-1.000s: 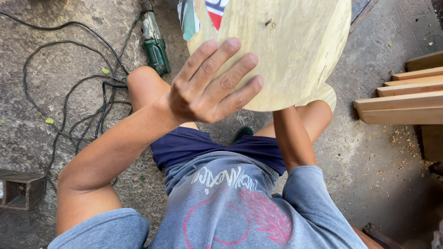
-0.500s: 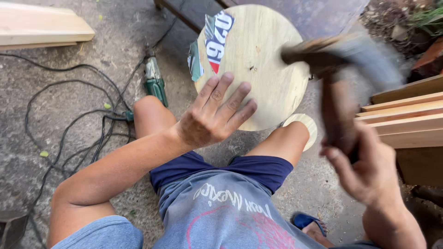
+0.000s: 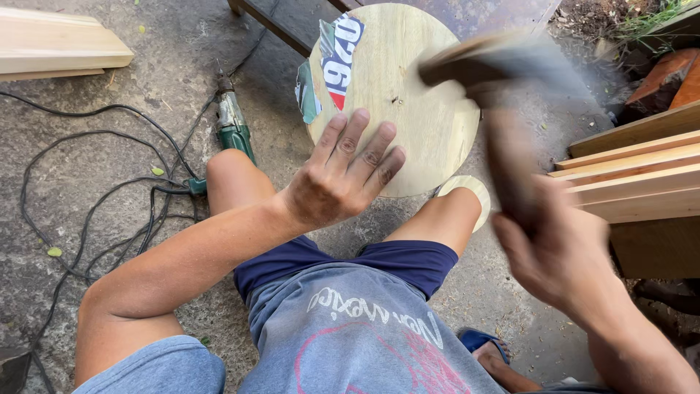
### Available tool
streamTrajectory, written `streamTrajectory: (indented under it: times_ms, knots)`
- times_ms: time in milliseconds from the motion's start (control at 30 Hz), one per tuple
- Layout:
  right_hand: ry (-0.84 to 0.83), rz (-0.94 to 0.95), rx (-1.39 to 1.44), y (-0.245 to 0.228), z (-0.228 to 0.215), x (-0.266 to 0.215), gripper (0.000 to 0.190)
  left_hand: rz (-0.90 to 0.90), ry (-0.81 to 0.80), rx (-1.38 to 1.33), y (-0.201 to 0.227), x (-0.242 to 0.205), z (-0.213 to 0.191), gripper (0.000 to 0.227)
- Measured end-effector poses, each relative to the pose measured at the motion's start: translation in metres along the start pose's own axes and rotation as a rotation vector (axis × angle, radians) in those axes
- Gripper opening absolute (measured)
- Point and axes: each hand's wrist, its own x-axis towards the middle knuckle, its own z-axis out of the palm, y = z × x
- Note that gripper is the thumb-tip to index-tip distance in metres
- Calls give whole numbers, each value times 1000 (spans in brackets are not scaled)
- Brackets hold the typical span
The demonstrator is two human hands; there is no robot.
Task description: The person retrieves a hammer and nails, then hammers nails into a circular wooden piece. They insert a wooden dowel into the circular piece and secure it with additional nails. The person repeats this process with another circular piece and dowel.
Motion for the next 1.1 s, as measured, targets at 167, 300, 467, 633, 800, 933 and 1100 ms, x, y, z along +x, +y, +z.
streamTrajectory:
  times_ms: [167, 300, 467, 633, 800, 933, 1100]
  knots:
    - [-90, 214, -32, -6, -5, -1, 34, 17, -5, -19, 0, 0, -1, 29]
    - [114, 26, 295, -8, -6, -3, 38, 2, -1, -38, 0, -1, -2, 32]
    - [-98, -47, -163, 4, 3, -1, 39, -2, 8, -6, -1, -3, -4, 31]
    - [78, 59, 10, 14, -2, -1, 25, -19, -36, -9, -5, -3, -6, 32]
    - [-100, 53, -82, 11, -2, 5, 37, -26, -46, 10, -7, -3, -8, 28]
    - [50, -10, -14, 15, -2, -2, 28, -22, -23, -42, -4, -4, -3, 30]
    - [-127, -40, -132, 25, 4, 5, 38, 1, -33, -30, -5, 2, 4, 25]
